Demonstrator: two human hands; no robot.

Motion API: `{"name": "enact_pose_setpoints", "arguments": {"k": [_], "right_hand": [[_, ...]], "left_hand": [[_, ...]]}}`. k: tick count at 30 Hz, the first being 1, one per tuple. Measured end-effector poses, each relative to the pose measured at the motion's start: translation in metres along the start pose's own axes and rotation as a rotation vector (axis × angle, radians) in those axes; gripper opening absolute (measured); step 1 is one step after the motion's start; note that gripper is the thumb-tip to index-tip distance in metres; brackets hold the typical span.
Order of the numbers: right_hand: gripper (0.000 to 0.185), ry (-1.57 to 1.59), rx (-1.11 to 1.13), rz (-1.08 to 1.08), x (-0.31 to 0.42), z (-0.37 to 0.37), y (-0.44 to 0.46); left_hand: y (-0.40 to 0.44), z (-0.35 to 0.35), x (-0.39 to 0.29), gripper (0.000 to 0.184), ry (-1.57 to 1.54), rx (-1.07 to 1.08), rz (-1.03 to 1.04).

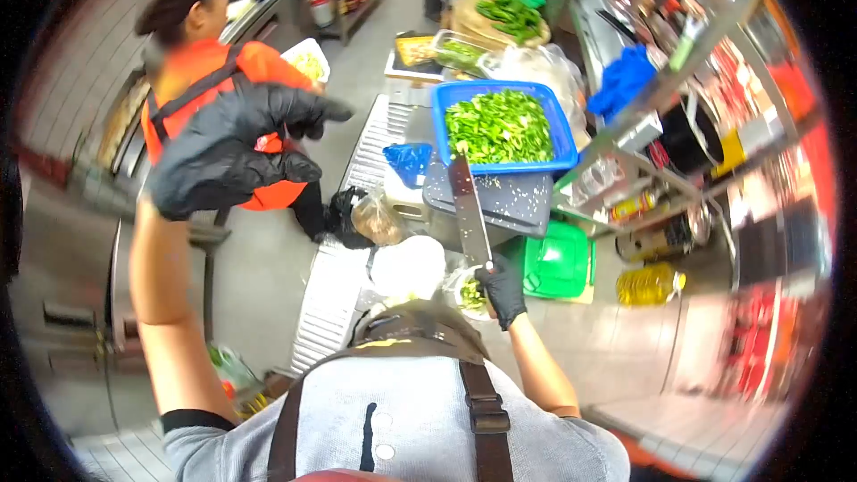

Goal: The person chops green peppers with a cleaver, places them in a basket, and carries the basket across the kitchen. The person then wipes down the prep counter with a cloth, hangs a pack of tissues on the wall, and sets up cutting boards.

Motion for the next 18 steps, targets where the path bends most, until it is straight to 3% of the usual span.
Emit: {"name": "enact_pose_setpoints", "arguments": {"k": [2,4,5,6,7,8,11,12,13,14,16,18], "right_hand": [[0.01,-0.188,-0.108,-0.125,-0.017,-0.005,-0.003],[0.009,-0.076,-0.211,-0.061,-0.036,-0.01,-0.01],[0.009,-0.001,-0.235,-0.012,-0.032,-0.007,-0.02],[0.015,0.063,-0.247,0.021,-0.034,-0.012,-0.026],[0.017,0.068,-0.283,0.056,-0.022,-0.005,-0.034],[0.017,0.064,-0.316,0.048,-0.023,-0.006,-0.038],[0.022,0.08,-0.415,0.083,-0.013,-0.008,-0.049],[0.023,0.095,-0.434,0.074,-0.015,-0.012,-0.049],[0.025,0.102,-0.429,0.073,-0.022,-0.029,-0.048],[0.026,0.105,-0.444,0.07,-0.024,-0.037,-0.051],[0.028,0.111,-0.456,0.034,-0.02,-0.047,-0.046],[0.031,0.098,-0.487,-0.029,-0.022,-0.06,-0.047]], "left_hand": [[0.013,0.039,0.096,0.041,-0.241,0.027,-0.03],[0.034,0.109,0.204,0.036,-0.761,0.059,-0.112],[0.048,0.137,0.228,0.042,-0.077,0.069,-0.08],[0.055,0.189,0.259,0.049,-0.231,0.104,-0.311],[0.062,0.22,0.277,0.054,-0.558,0.09,-0.328],[0.079,0.257,0.299,0.06,-0.24,0.096,-0.273],[0.131,0.283,0.263,0.069,-0.802,0.177,-0.435],[0.151,0.319,0.28,0.057,-1.028,0.091,-0.641],[0.173,0.34,0.274,0.035,-1.293,0.071,-0.596],[0.194,0.351,0.269,0.022,-1.396,0.012,-0.624],[0.233,0.373,0.278,0.019,-1.461,0.06,-0.947],[0.263,0.382,0.268,0.019,-1.527,-0.147,-1.023]]}}
Point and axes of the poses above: each hand's wrist, its own y-axis towards the middle knuckle, its own z-axis out of the palm, x = y × z, the point moved 2 cm from there along y, towards the middle knuckle, and after that the axes turned 8 degrees about x, right-handed, at the moved point
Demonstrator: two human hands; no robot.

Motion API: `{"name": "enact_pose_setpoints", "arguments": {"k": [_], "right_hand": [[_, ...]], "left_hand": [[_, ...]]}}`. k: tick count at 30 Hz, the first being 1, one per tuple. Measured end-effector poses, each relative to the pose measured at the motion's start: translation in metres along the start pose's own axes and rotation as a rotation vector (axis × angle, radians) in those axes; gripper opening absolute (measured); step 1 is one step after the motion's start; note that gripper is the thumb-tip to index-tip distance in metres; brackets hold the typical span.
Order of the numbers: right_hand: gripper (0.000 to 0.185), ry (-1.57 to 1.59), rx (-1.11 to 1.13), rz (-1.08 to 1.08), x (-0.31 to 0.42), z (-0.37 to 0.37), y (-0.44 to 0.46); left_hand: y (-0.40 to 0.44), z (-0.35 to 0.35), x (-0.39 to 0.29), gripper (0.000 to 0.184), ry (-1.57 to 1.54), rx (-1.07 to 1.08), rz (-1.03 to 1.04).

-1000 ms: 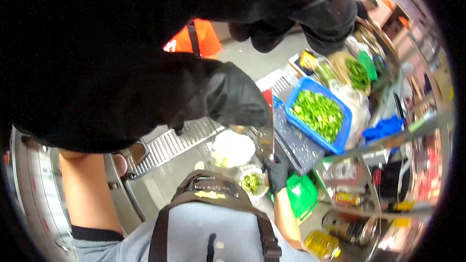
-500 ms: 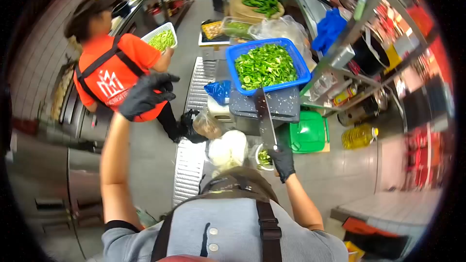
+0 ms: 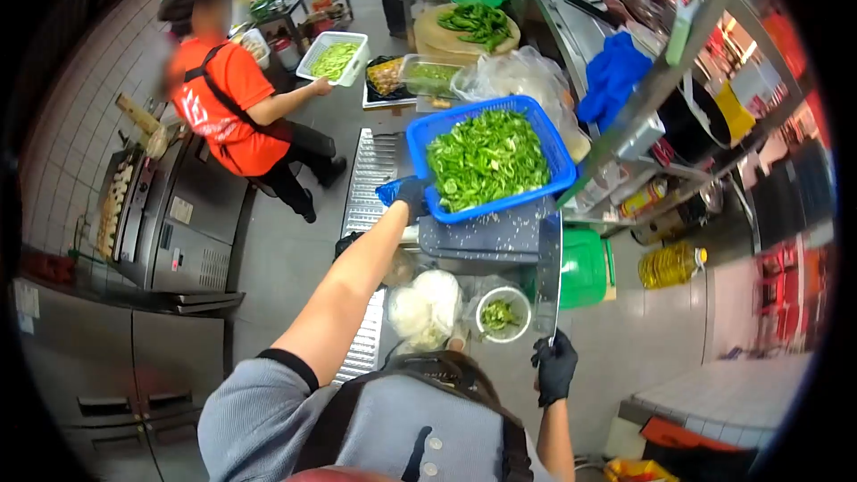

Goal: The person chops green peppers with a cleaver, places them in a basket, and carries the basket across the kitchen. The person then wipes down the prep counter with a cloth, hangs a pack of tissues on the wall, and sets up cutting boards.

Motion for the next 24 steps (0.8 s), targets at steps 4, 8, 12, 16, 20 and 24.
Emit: {"name": "enact_pose_setpoints", "arguments": {"k": [4,8,12,16,20,24], "right_hand": [[0.039,-0.037,-0.059,-0.056,-0.005,-0.025,0.016],[0.04,-0.247,-0.134,0.015,-0.012,-0.047,0.038],[0.039,-0.732,-0.106,-0.227,0.016,-0.057,0.072],[0.053,-0.898,-0.098,-0.379,-0.001,-0.048,0.112],[0.059,-1.213,0.127,-0.266,-0.017,-0.022,0.185],[0.059,-1.305,0.037,-0.522,-0.033,0.022,0.278]], "left_hand": [[0.132,-0.024,0.049,0.033,0.248,-0.164,0.158],[0.122,-0.045,0.047,0.037,0.302,-0.088,0.286],[0.006,-0.026,0.005,0.032,0.194,-0.08,0.216],[-0.101,-0.053,-0.005,0.03,-0.07,-0.098,0.126],[-0.173,-0.134,0.031,0.03,0.0,-0.335,0.274],[-0.254,-0.17,0.066,0.03,-0.131,-0.582,0.367]]}}
Point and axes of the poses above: each hand's wrist, its own y-axis towards the middle knuckle, its own z-axis out of the palm, x = y × z, the point moved 2 cm from there along y, towards the middle knuckle, and after that the axes turned 8 degrees about x, right-handed, at the moved point
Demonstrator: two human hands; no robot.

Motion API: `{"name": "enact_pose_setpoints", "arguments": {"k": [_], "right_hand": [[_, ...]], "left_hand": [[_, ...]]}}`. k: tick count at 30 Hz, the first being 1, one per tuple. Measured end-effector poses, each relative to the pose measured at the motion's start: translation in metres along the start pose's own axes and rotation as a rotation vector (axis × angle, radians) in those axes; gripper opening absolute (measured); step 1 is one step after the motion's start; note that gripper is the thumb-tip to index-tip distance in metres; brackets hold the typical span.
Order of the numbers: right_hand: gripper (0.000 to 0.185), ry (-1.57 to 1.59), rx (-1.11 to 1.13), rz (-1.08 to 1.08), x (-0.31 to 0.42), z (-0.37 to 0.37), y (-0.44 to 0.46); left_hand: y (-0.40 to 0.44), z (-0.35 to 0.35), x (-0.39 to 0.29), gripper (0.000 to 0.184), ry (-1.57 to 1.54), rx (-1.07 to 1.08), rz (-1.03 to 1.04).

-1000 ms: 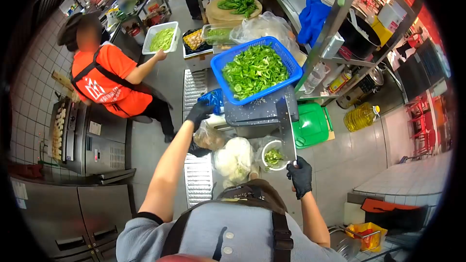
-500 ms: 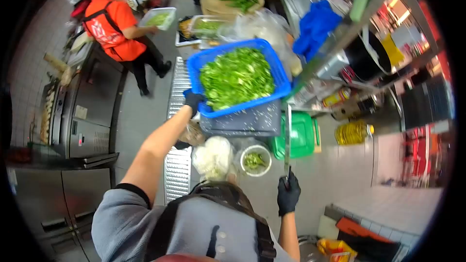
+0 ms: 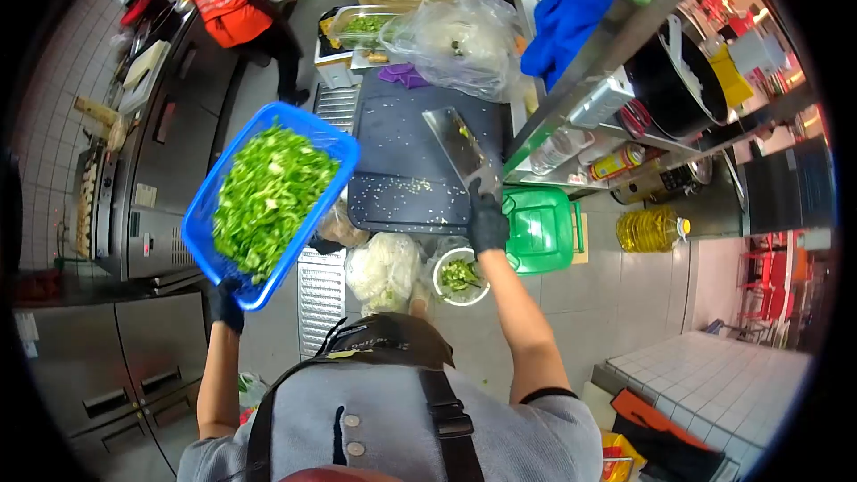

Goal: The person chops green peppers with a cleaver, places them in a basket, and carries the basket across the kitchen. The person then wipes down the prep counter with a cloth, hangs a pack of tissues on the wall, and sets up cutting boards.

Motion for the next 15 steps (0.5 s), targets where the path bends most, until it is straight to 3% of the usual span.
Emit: {"name": "enact_pose_setpoints", "arguments": {"k": [3,4,6,8,10,11,12,13,14,15], "right_hand": [[0.051,-0.17,0.046,-0.085,-0.017,0.056,0.062],[0.042,-0.126,0.036,-0.069,-0.006,0.044,0.073],[0.038,-0.02,-0.173,-0.161,-0.03,0.087,0.099],[0.038,-0.091,-0.114,-0.163,-0.042,0.111,0.123],[0.039,0.043,-0.143,-0.2,-0.062,0.132,0.133],[0.039,0.105,-0.036,-0.156,-0.049,0.12,0.128],[0.04,0.045,-0.07,-0.162,-0.033,0.094,0.123],[0.042,-0.014,-0.106,-0.167,-0.014,0.064,0.117],[0.045,-0.188,-0.294,-0.218,0.014,0.04,0.108],[0.048,-0.076,-0.217,-0.181,0.044,0.026,0.103]], "left_hand": [[-0.054,-0.019,-0.009,0.028,-0.156,-0.118,0.017],[-0.061,-0.03,-0.005,0.027,-0.16,-0.15,0.03],[-0.075,-0.061,0.009,0.025,-0.173,-0.248,0.052],[-0.074,-0.086,0.029,0.019,-0.201,-0.419,0.065],[-0.076,-0.081,0.027,0.018,-0.181,-0.514,0.08],[-0.075,-0.089,0.028,0.016,-0.187,-0.525,0.107],[-0.074,-0.103,0.031,0.017,-0.146,-0.561,0.017],[-0.082,-0.097,0.025,0.018,-0.2,-0.497,0.06],[-0.081,-0.1,0.027,0.02,-0.26,-0.458,0.112],[-0.078,-0.104,0.029,0.02,-0.217,-0.464,0.131]]}}
Point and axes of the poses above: each hand's wrist, its own y-axis towards the middle knuckle, its own z-axis out of the palm, x = y × z, the point moved 2 cm from there along y, towards the middle knuckle, and after that the axes turned 8 degrees about x, right-handed, at the moved point
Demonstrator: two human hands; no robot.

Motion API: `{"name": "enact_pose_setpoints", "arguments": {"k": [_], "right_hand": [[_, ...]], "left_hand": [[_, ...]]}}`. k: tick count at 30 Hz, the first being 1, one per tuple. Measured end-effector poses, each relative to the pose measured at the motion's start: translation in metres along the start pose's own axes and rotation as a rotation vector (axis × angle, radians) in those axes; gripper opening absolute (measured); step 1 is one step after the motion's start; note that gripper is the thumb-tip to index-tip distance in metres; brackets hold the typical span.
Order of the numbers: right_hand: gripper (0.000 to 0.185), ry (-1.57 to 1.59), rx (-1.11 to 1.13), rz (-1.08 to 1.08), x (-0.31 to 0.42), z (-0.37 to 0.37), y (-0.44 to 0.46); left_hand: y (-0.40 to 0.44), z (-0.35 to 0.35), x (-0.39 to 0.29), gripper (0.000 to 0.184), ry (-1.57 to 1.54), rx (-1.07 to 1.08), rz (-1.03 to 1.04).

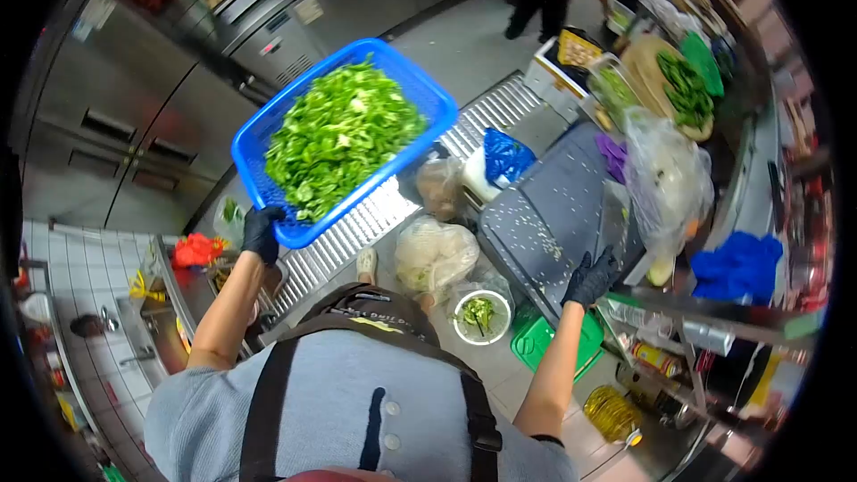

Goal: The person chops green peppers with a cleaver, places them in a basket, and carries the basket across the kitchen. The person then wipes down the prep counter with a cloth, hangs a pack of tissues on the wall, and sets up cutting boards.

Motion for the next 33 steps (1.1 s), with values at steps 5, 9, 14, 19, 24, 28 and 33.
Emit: {"name": "enact_pose_setpoints", "arguments": {"k": [5,9,14,19,24,28,33], "right_hand": [[0.031,1.931,1.087,0.323,0.231,-0.062,-0.065],[0.03,2.224,1.223,0.77,0.384,-0.079,-0.132],[0.033,1.906,0.959,1.041,0.411,-0.056,-0.17],[0.032,1.823,0.964,1.103,0.39,-0.044,-0.156],[0.024,1.739,0.715,1.121,0.388,-0.059,-0.131],[0.018,1.858,0.571,1.176,0.36,0.0,-0.121],[0.011,2.051,0.479,1.24,0.44,-0.001,-0.059]], "left_hand": [[0.017,-0.018,0.0,0.026,-0.035,0.112,0.05],[0.055,-0.056,0.007,0.032,-0.028,0.291,-0.034],[0.092,-0.073,0.011,0.032,0.228,0.49,0.059],[0.113,-0.064,-0.031,0.058,0.015,0.963,-0.271],[0.211,-0.128,-0.004,0.044,-0.116,0.728,-0.313],[0.3,-0.192,-0.012,0.037,-0.017,0.469,-0.349],[0.446,-0.211,-0.04,0.036,-0.075,0.496,-0.302]]}}
Point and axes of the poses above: each hand's wrist, its own y-axis towards the middle knuckle, its own z-axis out of the palm, x = y × z, the point moved 2 cm from there along y, towards the middle knuckle, and after that the axes turned 8 degrees about x, right-handed, at the moved point
